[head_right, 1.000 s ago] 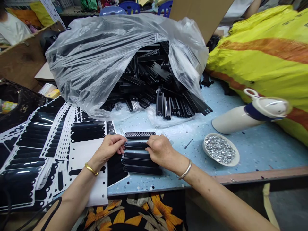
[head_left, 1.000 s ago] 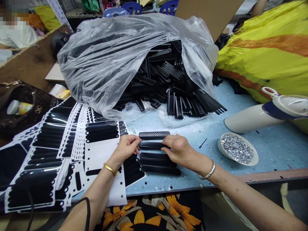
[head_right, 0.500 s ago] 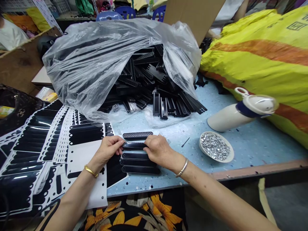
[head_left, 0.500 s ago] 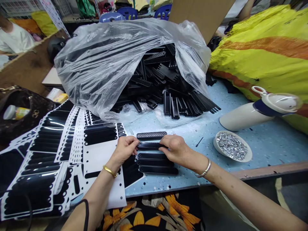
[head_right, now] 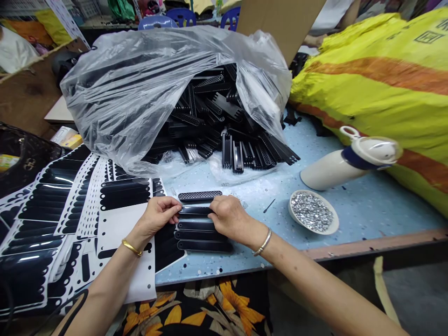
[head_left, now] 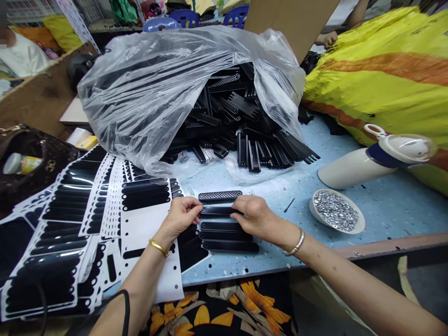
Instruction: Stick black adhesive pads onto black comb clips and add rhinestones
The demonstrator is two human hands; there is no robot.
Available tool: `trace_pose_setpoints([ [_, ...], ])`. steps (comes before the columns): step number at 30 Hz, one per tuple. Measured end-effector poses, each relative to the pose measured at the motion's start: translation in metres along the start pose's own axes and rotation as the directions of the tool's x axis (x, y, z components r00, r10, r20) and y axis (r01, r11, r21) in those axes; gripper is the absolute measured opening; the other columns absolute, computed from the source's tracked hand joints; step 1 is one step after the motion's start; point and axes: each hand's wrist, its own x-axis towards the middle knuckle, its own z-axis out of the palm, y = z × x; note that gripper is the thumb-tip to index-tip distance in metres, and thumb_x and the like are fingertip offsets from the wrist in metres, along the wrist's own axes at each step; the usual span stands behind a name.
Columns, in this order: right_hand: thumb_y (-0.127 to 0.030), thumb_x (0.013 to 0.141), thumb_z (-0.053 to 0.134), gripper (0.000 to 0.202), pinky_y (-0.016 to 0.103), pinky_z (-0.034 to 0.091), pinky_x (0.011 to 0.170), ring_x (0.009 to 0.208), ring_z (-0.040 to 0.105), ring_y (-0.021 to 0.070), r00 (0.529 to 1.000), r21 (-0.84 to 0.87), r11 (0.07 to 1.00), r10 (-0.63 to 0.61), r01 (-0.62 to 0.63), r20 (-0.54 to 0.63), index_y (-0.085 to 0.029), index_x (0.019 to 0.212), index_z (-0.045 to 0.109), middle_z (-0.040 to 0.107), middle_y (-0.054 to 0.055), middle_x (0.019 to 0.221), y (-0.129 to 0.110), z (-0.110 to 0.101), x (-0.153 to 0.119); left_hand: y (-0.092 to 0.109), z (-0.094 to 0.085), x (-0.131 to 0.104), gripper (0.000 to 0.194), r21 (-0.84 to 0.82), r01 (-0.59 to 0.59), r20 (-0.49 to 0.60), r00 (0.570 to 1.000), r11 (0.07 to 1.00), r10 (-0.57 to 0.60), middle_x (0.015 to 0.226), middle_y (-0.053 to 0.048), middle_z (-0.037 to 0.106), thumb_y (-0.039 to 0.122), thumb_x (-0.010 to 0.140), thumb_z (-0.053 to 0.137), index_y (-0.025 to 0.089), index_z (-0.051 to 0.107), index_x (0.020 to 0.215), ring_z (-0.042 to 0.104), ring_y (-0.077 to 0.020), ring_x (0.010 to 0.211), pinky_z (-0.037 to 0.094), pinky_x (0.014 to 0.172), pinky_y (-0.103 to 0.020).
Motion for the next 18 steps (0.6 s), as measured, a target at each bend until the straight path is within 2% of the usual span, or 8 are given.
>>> trace_pose_setpoints([
  [4,-0.014,0.079,0.066,0.007,0.028,0.046,0.066,0.071,0.063,0.0185,0.999,0.033,0.999,0.036,-0.037,0.034,-0.017,0.074,0.069,0.068,0.006,0.076,-0.001,-0.005,0.001,0.000,0.001,-0.001,0.019,0.018,-0.020,0.012,1.000,1.000,0.020,0.047,0.004,0.058,0.030,0.067,0.073,0.013,0.068,0.073,0.057,-0.0096,0.039,0.044,0.038,-0.016],
  [9,-0.016,0.078,0.070,0.007,0.029,0.050,0.067,0.073,0.066,0.0189,0.998,0.196,0.979,0.063,-0.062,0.000,-0.017,0.084,0.073,0.072,0.006,0.082,0.004,-0.007,0.000,-0.001,0.002,-0.001,0.019,0.063,-0.043,-0.013,0.999,0.997,0.044,0.049,0.001,0.061,0.030,0.069,0.071,0.013,0.074,0.075,0.056,-0.0092,0.039,0.044,0.040,-0.017],
  [14,-0.019,0.076,0.073,0.009,0.029,0.052,0.070,0.073,0.067,0.0176,0.993,0.426,0.901,0.110,-0.079,-0.047,-0.019,0.084,0.076,0.074,0.004,0.080,0.013,0.000,-0.003,-0.002,0.003,-0.001,0.020,0.084,-0.040,-0.038,0.998,0.996,0.044,0.047,0.001,0.061,0.032,0.067,0.072,0.014,0.076,0.074,0.057,-0.0107,0.040,0.043,0.040,-0.018],
  [18,-0.019,0.073,0.074,0.012,0.029,0.053,0.069,0.072,0.067,0.0175,0.985,0.546,0.834,0.154,-0.086,-0.079,-0.020,0.084,0.078,0.073,0.003,0.077,0.017,0.006,-0.006,0.000,0.003,-0.002,0.018,0.087,-0.046,-0.041,0.998,0.995,0.049,0.045,0.001,0.060,0.031,0.067,0.071,0.015,0.076,0.072,0.056,-0.0104,0.040,0.044,0.040,-0.018],
])
